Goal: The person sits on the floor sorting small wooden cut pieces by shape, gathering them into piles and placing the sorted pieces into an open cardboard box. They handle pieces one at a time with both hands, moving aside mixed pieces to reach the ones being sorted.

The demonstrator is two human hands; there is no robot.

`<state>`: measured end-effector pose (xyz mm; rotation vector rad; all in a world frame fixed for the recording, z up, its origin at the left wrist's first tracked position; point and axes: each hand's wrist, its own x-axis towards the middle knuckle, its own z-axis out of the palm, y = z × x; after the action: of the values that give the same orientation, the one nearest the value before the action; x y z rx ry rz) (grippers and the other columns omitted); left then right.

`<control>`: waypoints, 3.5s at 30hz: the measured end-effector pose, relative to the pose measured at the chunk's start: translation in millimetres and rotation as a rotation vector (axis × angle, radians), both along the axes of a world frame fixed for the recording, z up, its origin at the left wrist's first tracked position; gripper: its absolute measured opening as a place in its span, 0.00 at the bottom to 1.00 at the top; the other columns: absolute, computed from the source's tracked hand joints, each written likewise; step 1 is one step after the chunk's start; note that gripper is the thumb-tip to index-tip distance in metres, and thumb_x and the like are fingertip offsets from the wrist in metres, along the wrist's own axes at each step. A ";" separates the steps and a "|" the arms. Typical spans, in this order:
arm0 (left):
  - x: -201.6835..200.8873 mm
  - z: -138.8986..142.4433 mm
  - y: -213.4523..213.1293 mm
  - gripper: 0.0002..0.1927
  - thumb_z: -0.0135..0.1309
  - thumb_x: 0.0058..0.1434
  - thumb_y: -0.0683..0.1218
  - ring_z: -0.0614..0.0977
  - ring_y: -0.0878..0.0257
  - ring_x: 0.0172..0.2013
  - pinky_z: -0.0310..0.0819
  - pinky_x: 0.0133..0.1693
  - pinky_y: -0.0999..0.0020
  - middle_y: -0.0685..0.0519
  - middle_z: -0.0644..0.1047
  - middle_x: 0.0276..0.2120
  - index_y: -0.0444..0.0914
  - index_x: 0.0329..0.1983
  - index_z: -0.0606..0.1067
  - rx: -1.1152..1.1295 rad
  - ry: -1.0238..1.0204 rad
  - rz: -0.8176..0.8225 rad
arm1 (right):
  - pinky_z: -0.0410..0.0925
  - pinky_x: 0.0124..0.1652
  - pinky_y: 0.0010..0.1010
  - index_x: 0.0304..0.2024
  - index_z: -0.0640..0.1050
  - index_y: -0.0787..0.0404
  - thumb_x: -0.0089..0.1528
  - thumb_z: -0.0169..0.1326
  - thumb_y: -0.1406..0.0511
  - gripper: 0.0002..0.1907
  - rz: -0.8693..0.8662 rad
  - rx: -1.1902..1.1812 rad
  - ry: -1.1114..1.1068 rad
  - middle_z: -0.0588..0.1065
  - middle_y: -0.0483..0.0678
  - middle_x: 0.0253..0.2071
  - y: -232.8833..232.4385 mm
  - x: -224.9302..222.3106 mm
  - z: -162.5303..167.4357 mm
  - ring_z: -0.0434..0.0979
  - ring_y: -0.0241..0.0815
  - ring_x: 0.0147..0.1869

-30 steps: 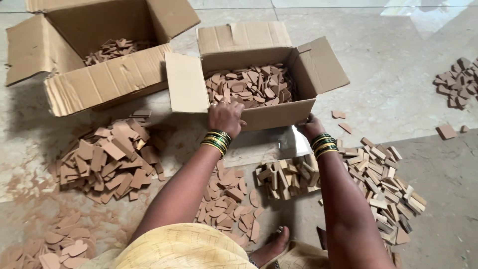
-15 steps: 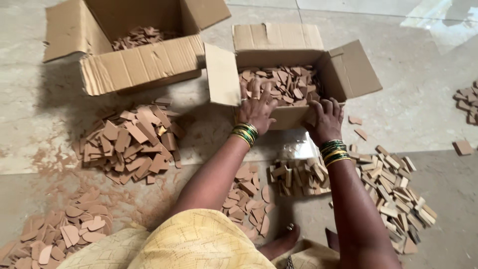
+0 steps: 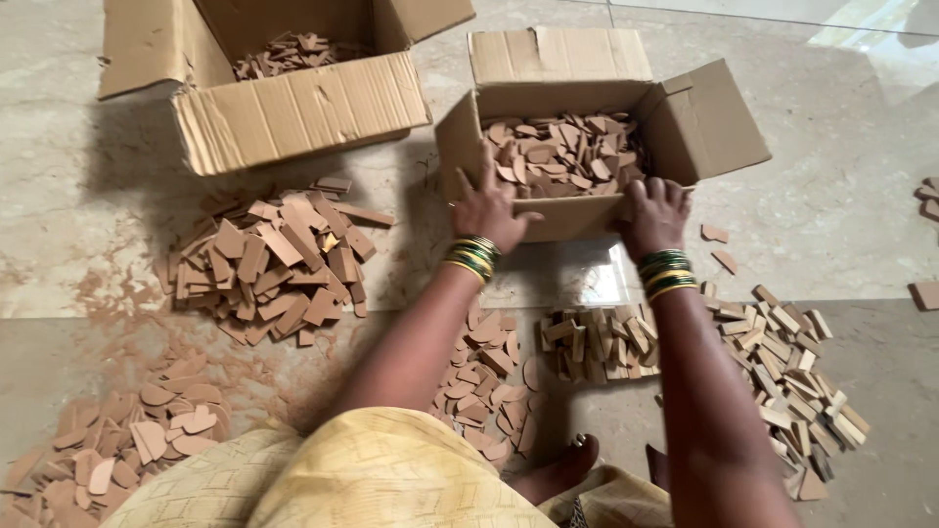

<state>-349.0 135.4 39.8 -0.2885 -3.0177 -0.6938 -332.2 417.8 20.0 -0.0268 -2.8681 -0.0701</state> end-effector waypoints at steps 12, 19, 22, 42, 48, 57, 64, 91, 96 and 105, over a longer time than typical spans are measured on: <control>49.8 29.0 -94.0 0.50 0.63 0.53 0.63 0.36 0.39 0.73 0.48 0.67 0.31 0.51 0.32 0.75 0.53 0.76 0.55 -0.095 0.055 -0.156 | 0.41 0.72 0.64 0.62 0.69 0.48 0.51 0.70 0.58 0.38 -0.022 -0.108 -0.044 0.65 0.49 0.63 -55.1 2.3 1.3 0.52 0.55 0.76; 227.5 88.3 -196.2 0.39 0.54 0.67 0.61 0.42 0.52 0.76 0.50 0.69 0.43 0.51 0.35 0.78 0.50 0.76 0.52 -0.025 -0.602 -0.376 | 0.57 0.62 0.59 0.64 0.71 0.53 0.63 0.62 0.64 0.27 0.266 -0.276 -0.079 0.61 0.58 0.73 -50.3 41.8 18.3 0.55 0.67 0.73; 300.8 104.2 -215.9 0.39 0.51 0.60 0.60 0.79 0.54 0.60 0.81 0.55 0.55 0.53 0.64 0.72 0.50 0.74 0.59 0.348 -1.078 -0.131 | 0.75 0.52 0.46 0.63 0.70 0.57 0.64 0.58 0.65 0.24 0.214 -0.666 -0.433 0.78 0.57 0.52 -93.4 124.3 33.1 0.79 0.49 0.54; 466.0 -9.4 -173.5 0.44 0.25 0.70 0.71 0.81 0.42 0.47 0.69 0.55 0.53 0.35 0.80 0.44 0.30 0.45 0.78 0.071 -0.783 -0.627 | 0.71 0.57 0.36 0.68 0.71 0.35 0.53 0.59 0.56 0.38 0.884 0.133 -0.849 0.74 0.50 0.59 -211.4 315.0 -34.2 0.76 0.49 0.58; 473.9 -28.3 -160.6 0.46 0.19 0.70 0.71 0.81 0.43 0.49 0.69 0.57 0.51 0.36 0.81 0.47 0.32 0.49 0.78 -0.040 -0.850 -0.635 | 0.74 0.47 0.46 0.49 0.83 0.47 0.64 0.54 0.53 0.15 0.159 -0.092 -0.553 0.81 0.52 0.43 -136.1 255.3 11.8 0.82 0.54 0.46; 429.9 -96.8 -149.0 0.45 0.23 0.69 0.74 0.75 0.43 0.58 0.65 0.61 0.54 0.36 0.74 0.57 0.35 0.59 0.75 0.068 -0.951 -0.651 | 0.75 0.49 0.45 0.54 0.77 0.54 0.64 0.52 0.60 0.16 0.100 -0.146 -0.539 0.77 0.58 0.53 -160.7 246.4 -39.8 0.80 0.55 0.52; 422.8 -77.1 -151.4 0.27 0.37 0.72 0.59 0.82 0.46 0.42 0.76 0.48 0.55 0.41 0.81 0.41 0.34 0.48 0.78 0.003 -0.757 -0.816 | 0.75 0.42 0.50 0.53 0.72 0.58 0.71 0.47 0.64 0.10 0.178 -0.061 -0.460 0.74 0.65 0.52 -172.0 229.7 -66.6 0.79 0.62 0.49; 337.8 -32.0 -150.3 0.13 0.55 0.62 0.52 0.83 0.54 0.40 0.78 0.47 0.58 0.50 0.82 0.39 0.44 0.46 0.81 0.309 -0.516 -0.102 | 0.74 0.47 0.40 0.49 0.82 0.40 0.65 0.55 0.56 0.11 0.573 -0.096 -0.890 0.83 0.41 0.46 -224.6 290.0 -41.0 0.82 0.45 0.47; 335.1 -25.1 -150.8 0.16 0.51 0.63 0.54 0.81 0.54 0.52 0.72 0.57 0.54 0.49 0.78 0.51 0.45 0.49 0.80 0.180 -0.707 0.058 | 0.75 0.48 0.43 0.48 0.81 0.46 0.63 0.57 0.52 0.14 0.278 -0.011 -0.872 0.82 0.46 0.47 -159.9 263.3 -47.5 0.81 0.48 0.49; 323.8 -23.7 -145.5 0.26 0.52 0.63 0.53 0.73 0.43 0.61 0.65 0.63 0.46 0.41 0.65 0.65 0.40 0.64 0.69 0.013 -0.730 0.116 | 0.76 0.48 0.41 0.48 0.81 0.48 0.61 0.57 0.56 0.14 0.145 0.129 -0.878 0.81 0.48 0.48 -143.9 270.1 -50.7 0.82 0.48 0.51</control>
<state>-25.2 -10.1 16.1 0.1920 -3.6535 -0.9854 -62.1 273.9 -30.7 0.3123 -3.7161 -0.3060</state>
